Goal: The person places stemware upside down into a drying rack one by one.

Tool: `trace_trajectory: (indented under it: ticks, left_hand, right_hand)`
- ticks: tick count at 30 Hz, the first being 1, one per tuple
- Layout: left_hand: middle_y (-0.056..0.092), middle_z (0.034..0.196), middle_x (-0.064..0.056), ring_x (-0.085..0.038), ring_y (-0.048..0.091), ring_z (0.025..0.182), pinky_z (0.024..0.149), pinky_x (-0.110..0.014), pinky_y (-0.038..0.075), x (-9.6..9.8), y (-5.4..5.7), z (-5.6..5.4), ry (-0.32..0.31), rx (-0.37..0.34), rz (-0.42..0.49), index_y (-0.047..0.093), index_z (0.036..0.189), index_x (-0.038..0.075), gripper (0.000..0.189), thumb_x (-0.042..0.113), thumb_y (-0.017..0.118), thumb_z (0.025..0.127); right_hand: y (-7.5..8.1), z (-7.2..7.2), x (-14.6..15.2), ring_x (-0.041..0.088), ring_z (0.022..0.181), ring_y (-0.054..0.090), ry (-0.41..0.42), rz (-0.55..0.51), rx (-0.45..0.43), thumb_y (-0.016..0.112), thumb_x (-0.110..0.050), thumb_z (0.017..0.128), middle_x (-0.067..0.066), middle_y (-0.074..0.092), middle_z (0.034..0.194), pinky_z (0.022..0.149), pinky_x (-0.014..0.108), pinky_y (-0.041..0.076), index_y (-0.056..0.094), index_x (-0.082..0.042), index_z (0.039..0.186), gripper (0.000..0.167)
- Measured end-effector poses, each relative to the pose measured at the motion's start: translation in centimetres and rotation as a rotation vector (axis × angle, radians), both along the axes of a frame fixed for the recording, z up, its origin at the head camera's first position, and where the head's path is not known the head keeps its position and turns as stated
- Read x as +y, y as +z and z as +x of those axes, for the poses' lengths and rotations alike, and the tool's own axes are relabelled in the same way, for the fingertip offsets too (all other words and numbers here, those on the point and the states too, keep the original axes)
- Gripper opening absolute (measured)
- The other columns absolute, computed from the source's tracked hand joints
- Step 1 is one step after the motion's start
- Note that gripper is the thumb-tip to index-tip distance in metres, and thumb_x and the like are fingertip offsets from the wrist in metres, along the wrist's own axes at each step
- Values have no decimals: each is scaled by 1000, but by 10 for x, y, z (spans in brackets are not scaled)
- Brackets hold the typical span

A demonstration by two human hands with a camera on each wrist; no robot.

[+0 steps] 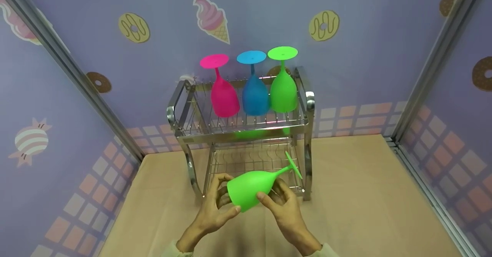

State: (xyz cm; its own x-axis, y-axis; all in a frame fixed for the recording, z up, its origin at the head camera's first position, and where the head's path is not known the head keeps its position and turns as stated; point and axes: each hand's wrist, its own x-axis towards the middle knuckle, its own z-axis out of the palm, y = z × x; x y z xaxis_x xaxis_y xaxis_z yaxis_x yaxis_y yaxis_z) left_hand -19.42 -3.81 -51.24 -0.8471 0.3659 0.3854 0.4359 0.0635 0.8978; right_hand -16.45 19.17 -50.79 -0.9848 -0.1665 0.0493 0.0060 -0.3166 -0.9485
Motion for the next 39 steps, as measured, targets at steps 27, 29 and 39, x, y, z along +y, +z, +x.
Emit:
trace_trajectory:
  ticks: [27,29,39]
  left_hand:
    - [54,147,-20,-42,63,130,109,-56,58,-48,2,-10,100,146,-36,46,147,1,58,22,69,98]
    - [57,145,-20,-41,64,128,106,-58,59,-56,1,-13,183,151,-76,49,145,1,56,22,73,99]
    - [68,127,-18,-39,71,112,92,-58,63,-94,-14,-37,534,195,-174,61,132,0,49,-1,83,88]
  right_hand:
    - [65,-29,-1,28,128,68,43,78,310,69,9,95,14,66,141,108,37,60,46,8,154,63]
    - [76,-34,0,29,126,69,59,128,372,70,10,95,16,67,140,106,37,61,49,7,152,62]
    - [144,-59,-7,27,123,73,111,405,482,83,-1,90,14,71,136,108,38,59,59,-2,146,61]
